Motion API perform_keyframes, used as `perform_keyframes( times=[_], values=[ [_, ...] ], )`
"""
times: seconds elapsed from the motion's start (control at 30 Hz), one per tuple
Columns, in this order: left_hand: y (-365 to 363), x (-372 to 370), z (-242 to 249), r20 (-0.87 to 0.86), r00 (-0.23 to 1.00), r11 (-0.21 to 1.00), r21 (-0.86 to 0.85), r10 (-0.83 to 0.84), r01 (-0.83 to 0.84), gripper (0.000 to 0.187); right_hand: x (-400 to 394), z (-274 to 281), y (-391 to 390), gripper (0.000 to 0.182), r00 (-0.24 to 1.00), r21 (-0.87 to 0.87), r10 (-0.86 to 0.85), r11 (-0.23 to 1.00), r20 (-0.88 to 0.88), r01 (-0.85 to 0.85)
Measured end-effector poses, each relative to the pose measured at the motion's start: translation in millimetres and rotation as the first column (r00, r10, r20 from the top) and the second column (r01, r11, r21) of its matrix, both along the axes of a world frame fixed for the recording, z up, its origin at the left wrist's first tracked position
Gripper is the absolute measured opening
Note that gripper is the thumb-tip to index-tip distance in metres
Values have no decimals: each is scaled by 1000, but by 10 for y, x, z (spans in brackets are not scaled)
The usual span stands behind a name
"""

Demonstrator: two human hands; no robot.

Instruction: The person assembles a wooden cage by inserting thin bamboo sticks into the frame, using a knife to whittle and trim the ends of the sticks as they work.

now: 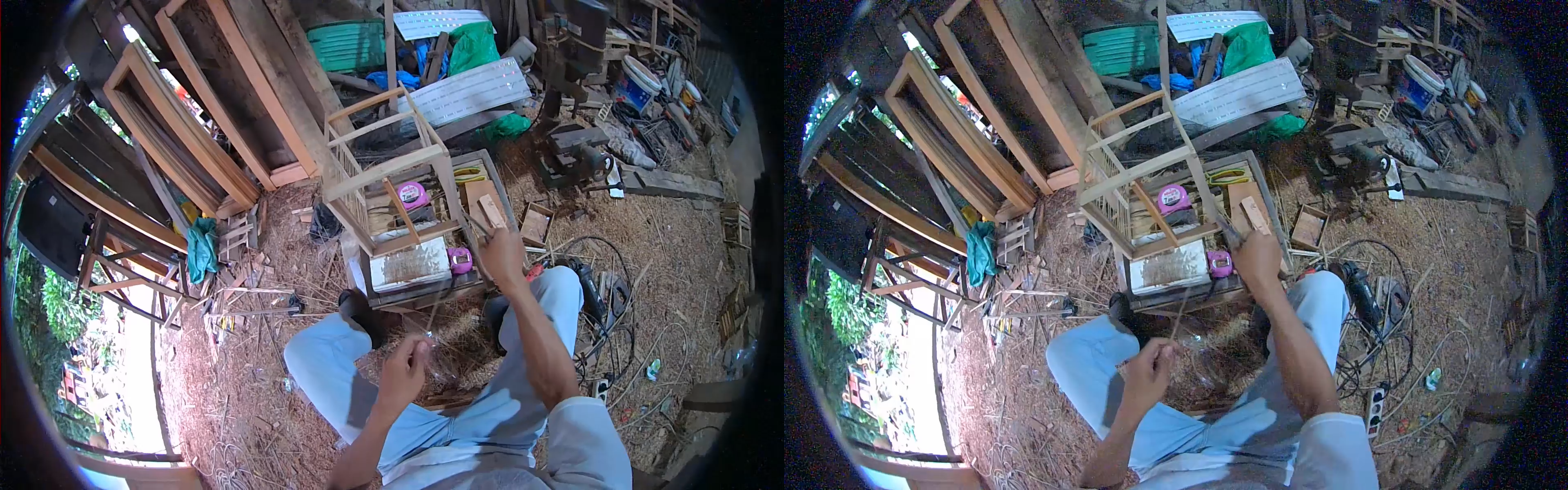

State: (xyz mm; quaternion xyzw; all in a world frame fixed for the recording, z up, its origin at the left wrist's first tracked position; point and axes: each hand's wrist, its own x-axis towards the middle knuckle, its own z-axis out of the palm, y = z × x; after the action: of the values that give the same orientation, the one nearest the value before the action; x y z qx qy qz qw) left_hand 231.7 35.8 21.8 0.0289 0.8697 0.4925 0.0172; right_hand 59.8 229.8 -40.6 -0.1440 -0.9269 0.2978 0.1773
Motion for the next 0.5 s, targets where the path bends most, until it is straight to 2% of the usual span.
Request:
perform_keyframes(
  times=[0.07,0.1,0.17,0.2,0.23,0.27,0.33,0.37,0.4,0.43,0.47,0.5],
  values=[
    [-81,-85,-45,-29,993,993,-24,117,-118,21,183,32,-112,10,975,-174,210,960,-67,-219],
    [-105,-134,-83,-29,993,993,-21,117,-118,21,259,-216,-183,9,931,-239,347,900,-110,-364],
    [-108,-216,-148,-68,984,987,28,162,-160,20,522,-251,-443,13,830,-76,557,827,-19,-557],
    [-77,-225,-125,-66,986,988,32,155,-153,20,630,-241,-577,14,784,-45,613,784,-102,-619],
    [-45,-222,-78,-83,985,986,-59,152,-157,19,694,-196,-659,14,726,-10,663,737,-182,-675],
    [-22,-228,-31,-102,984,975,-153,147,-162,19,696,-133,-653,14,732,-11,656,743,-184,-669],
    [62,-240,12,-159,976,978,-124,148,-168,20,656,45,-639,15,710,46,699,709,85,-704],
    [74,-216,33,-212,964,979,-92,158,-180,21,597,16,-624,12,787,82,615,783,54,-617],
    [62,-178,55,-211,964,979,-91,161,-183,21,477,-77,-542,11,825,33,562,825,52,-564],
    [54,-145,72,-139,985,992,-50,107,-115,22,316,-58,-489,12,901,86,418,899,116,-429],
    [50,-103,84,-67,997,999,-5,47,-48,24,212,-34,-334,16,963,26,251,967,100,-255],
    [75,-58,86,-70,996,999,0,51,-51,24,-23,-228,-193,17,989,-12,132,991,72,-132]
  ],
)
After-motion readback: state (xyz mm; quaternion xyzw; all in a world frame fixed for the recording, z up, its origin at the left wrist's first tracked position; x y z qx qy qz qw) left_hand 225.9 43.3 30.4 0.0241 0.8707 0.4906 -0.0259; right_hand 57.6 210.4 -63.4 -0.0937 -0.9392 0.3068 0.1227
